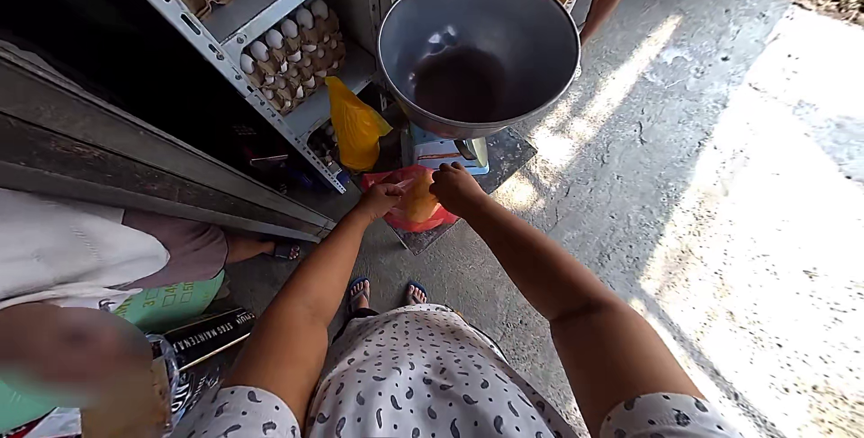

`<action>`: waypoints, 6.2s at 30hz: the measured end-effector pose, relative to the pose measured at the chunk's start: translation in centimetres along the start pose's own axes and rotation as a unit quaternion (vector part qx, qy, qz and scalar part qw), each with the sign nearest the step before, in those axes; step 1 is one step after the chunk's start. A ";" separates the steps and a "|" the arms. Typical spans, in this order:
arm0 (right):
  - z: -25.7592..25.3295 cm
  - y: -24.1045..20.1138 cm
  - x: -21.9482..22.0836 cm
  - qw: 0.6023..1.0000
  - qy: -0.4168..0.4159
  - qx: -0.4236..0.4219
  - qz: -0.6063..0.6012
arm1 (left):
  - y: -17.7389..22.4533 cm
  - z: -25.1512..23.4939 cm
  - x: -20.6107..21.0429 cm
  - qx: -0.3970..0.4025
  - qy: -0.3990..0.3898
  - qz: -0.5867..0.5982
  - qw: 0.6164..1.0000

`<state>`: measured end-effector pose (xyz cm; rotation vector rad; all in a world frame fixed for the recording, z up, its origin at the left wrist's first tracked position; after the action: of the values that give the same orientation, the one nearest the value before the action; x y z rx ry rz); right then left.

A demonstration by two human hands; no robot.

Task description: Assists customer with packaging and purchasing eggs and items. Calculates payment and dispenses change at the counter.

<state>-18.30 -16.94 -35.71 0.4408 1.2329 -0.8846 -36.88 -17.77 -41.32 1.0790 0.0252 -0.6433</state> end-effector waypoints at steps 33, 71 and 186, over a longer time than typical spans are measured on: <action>4.5 1.5 0.5 0.854 0.186 0.345 -0.341 | 5.5 0.4 1.2 -0.008 0.103 0.117 0.988; 2.4 -1.7 0.0 0.877 0.170 0.274 -0.356 | 10.1 4.6 4.0 0.070 0.047 -0.325 0.942; -8.3 -72.7 4.8 0.602 0.310 0.190 -0.710 | -29.2 48.8 -34.8 0.140 -0.007 0.308 0.941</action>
<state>-79.81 -56.59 -31.02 -0.0552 2.0287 -2.5747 -93.82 -50.51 -29.82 1.2723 -0.4140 -0.0839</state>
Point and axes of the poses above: each hand's wrist, its own z-axis away from the middle knuckle, its own x-axis out of the palm, y = z × x, the point moved 4 cm from there along -z, towards the middle knuckle, and after that the axes turned 1 degree about -y, right-handed, at the moved point
